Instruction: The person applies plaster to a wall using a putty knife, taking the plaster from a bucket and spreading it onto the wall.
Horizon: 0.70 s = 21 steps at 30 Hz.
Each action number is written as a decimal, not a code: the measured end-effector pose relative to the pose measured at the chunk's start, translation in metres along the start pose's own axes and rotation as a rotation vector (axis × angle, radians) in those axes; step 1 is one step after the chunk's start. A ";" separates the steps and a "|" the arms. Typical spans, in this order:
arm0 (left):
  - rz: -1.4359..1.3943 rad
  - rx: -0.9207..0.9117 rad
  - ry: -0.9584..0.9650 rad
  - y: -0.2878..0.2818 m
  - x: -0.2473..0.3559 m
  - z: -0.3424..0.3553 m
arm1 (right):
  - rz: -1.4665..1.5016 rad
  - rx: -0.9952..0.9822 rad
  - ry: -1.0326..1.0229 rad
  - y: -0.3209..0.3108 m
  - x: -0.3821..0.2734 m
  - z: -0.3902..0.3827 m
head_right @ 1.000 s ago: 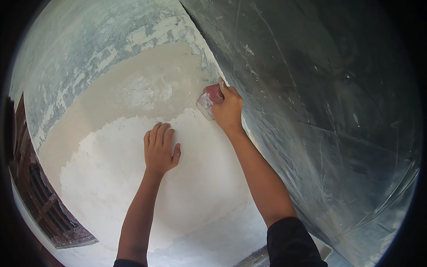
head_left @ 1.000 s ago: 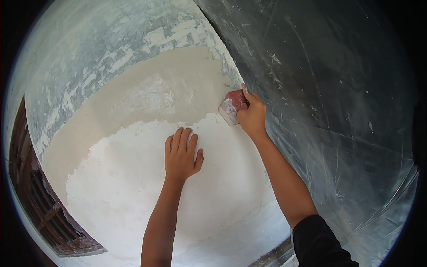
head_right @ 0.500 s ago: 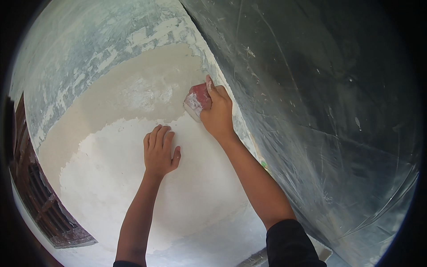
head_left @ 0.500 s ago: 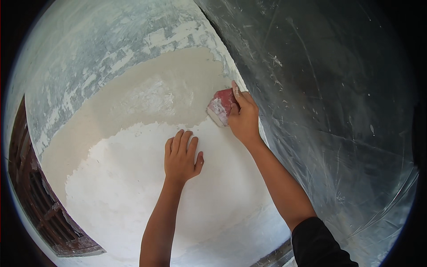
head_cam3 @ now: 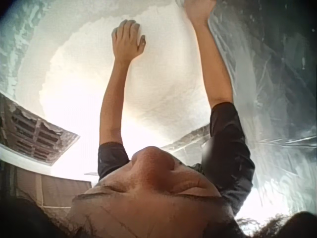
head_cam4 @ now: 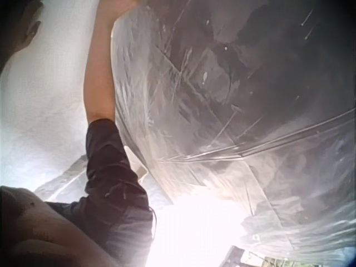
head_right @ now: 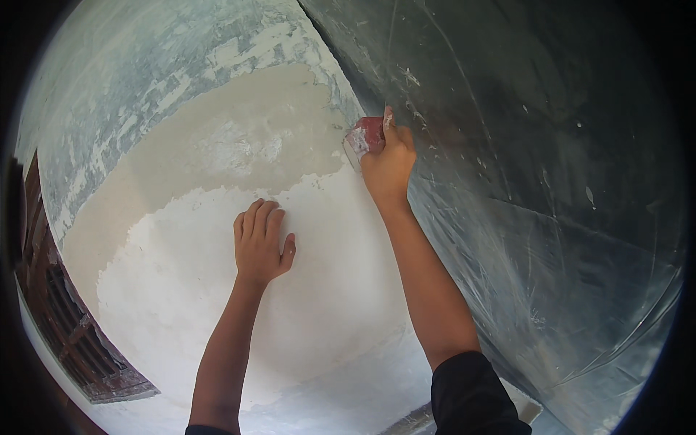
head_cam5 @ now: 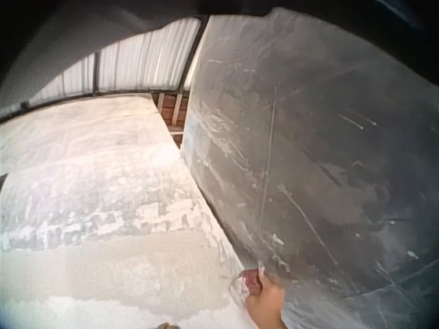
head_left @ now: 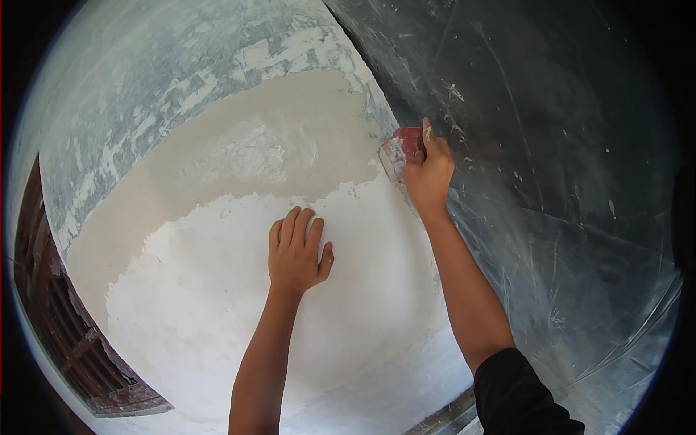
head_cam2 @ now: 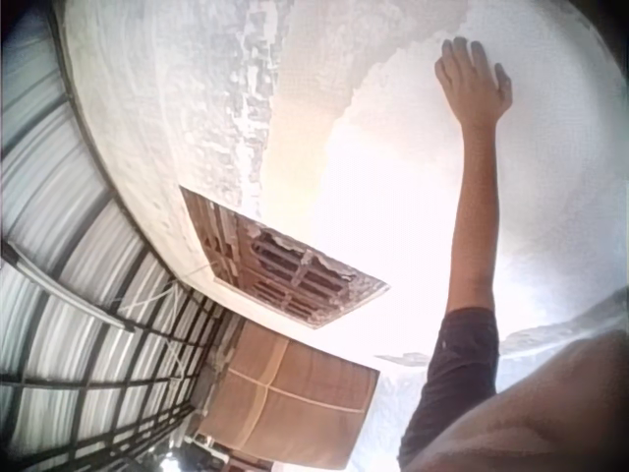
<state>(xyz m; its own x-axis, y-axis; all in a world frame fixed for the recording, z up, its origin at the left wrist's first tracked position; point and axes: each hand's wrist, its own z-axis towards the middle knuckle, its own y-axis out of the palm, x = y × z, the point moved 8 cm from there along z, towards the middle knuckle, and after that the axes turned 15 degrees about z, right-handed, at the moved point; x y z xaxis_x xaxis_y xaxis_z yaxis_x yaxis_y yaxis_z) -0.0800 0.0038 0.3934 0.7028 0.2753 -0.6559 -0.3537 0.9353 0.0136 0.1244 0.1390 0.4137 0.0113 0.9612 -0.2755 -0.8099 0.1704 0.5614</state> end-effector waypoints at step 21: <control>0.006 -0.005 -0.026 0.002 -0.003 -0.003 | 0.142 0.001 0.041 0.027 -0.038 -0.024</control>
<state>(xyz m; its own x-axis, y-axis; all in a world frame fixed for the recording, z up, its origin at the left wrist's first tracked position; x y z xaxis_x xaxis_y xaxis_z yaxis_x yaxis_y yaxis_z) -0.0850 0.0041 0.3930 0.7167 0.2863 -0.6359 -0.3609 0.9325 0.0130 0.0879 0.1020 0.4203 -0.1270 0.9661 -0.2247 -0.8008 0.0338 0.5979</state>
